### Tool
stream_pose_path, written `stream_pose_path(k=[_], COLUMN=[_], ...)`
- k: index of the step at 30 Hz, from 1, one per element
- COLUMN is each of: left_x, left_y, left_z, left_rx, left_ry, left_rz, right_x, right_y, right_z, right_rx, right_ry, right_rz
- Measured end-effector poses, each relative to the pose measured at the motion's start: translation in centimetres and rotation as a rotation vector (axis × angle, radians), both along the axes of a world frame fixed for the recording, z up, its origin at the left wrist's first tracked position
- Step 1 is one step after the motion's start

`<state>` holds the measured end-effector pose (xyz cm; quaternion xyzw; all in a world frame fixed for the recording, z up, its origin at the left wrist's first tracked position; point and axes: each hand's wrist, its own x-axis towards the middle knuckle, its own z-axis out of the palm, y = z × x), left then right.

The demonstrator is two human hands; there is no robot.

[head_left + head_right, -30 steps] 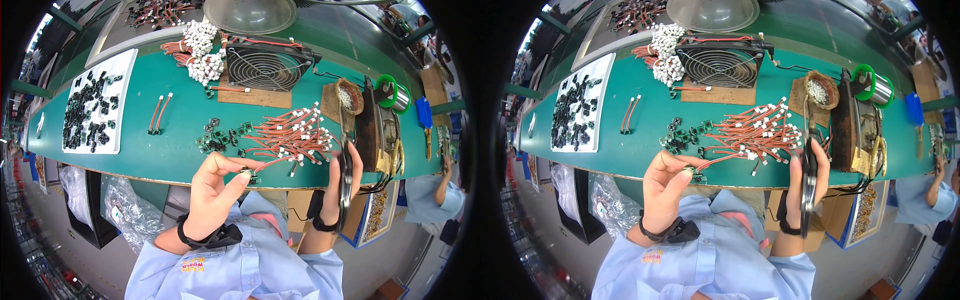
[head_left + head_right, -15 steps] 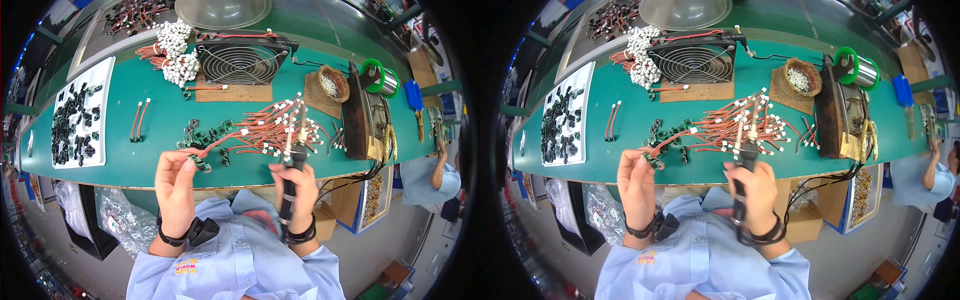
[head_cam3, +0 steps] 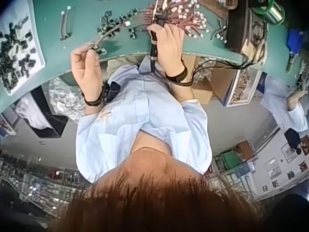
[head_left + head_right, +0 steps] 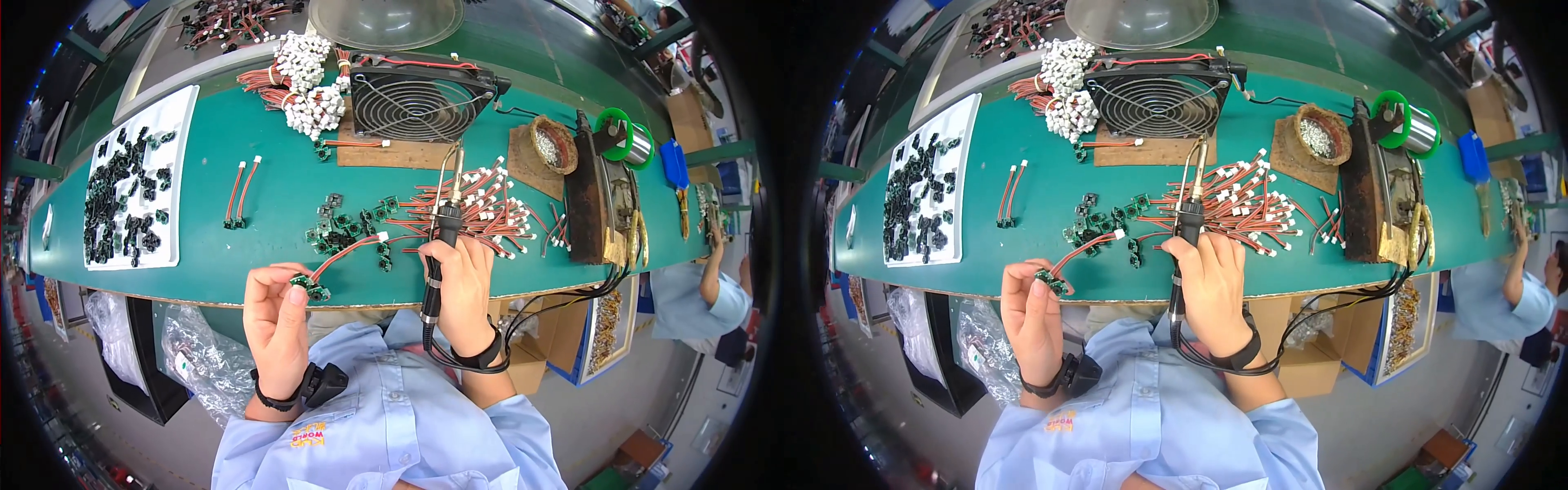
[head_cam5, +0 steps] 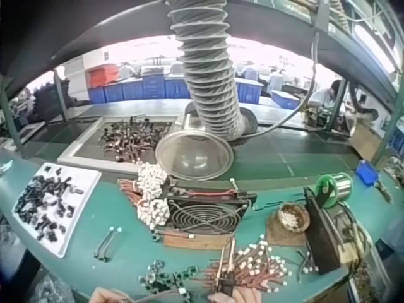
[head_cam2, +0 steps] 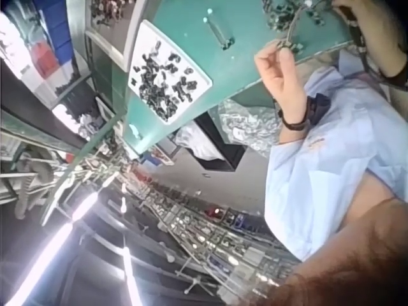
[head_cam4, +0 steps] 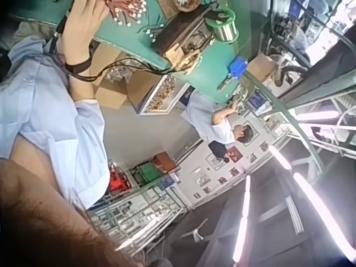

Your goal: Soldering wires and small electronic components onto circuit boards at a factory workbench.

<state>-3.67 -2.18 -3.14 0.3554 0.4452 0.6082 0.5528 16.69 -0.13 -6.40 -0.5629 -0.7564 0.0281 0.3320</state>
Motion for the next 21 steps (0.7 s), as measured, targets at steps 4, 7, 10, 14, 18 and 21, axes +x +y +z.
stream_pose_path(k=[4,7,10,14,18,21], left_x=[-0.8,-1.0,-0.9,-1.0,-1.3,-1.0], left_y=[-0.6,-0.9,-0.8,-0.5,-0.1,0.1], left_z=[0.0,0.2,0.5,1.0,1.3,1.3], left_rx=[-0.001,0.032,0.035,0.058,0.078,0.079], left_ry=[0.0,0.045,0.04,0.061,0.081,0.13], left_rz=[-0.024,-0.072,-0.053,-0.051,-0.033,-0.003], right_x=[0.2,0.3,0.3,1.0,1.9,2.4], right_y=[0.1,0.1,-0.2,-1.1,-2.5,-3.4], right_z=[-0.4,-0.3,0.1,0.5,-1.1,-1.6], right_rx=[0.02,0.02,-0.01,-0.072,-0.018,-0.018], right_ry=[-0.016,-0.025,-0.023,0.009,0.114,0.14], right_rz=[0.017,0.033,0.061,0.112,0.109,0.138])
